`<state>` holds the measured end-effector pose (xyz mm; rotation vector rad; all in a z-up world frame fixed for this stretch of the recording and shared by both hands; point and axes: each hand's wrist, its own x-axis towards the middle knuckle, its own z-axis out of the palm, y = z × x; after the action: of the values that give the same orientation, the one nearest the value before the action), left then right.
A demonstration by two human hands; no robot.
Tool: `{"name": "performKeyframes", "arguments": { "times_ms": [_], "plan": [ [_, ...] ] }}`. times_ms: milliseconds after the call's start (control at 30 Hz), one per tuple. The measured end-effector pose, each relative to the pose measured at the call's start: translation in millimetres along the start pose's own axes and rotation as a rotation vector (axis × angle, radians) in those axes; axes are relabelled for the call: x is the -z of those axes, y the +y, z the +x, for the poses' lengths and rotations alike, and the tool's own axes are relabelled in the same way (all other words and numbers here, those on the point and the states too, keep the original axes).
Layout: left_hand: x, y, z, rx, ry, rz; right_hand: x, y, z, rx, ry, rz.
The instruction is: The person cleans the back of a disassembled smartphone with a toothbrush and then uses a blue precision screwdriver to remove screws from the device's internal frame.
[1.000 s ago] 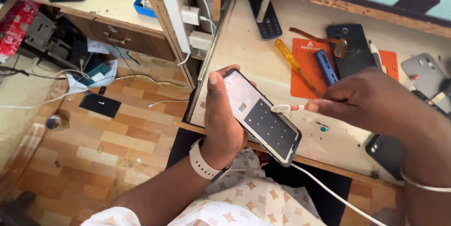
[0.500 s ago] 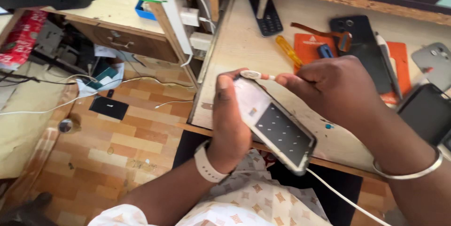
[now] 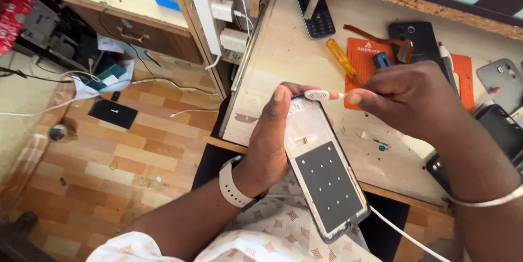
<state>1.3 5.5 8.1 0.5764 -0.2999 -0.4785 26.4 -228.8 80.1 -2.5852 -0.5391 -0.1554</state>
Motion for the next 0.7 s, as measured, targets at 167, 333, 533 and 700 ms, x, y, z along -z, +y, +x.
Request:
{"name": "performKeyframes", "arguments": {
  "times_ms": [167,333,533,700],
  "plan": [
    [3.5,1.5,4.4,0.142,-0.097,-0.031,5.9,6.0,-1.9,0.007,-0.019,-0.022],
    [6.5,4.7,4.4,0.175,-0.040,0.266,-0.6,-2.1,-0.8,0.080,0.013,-0.063],
    [12.9,-0.9,10.3,-0.059,-0.168,0.630,7.3,-0.7,-2.0,0.038,0.001,-0.026],
    [11.8,-3.1,8.7,0.165,-0.086,0.258,-2.0,-3.5,-1.6,0.109,0.016,-0.044]
  ]
}}
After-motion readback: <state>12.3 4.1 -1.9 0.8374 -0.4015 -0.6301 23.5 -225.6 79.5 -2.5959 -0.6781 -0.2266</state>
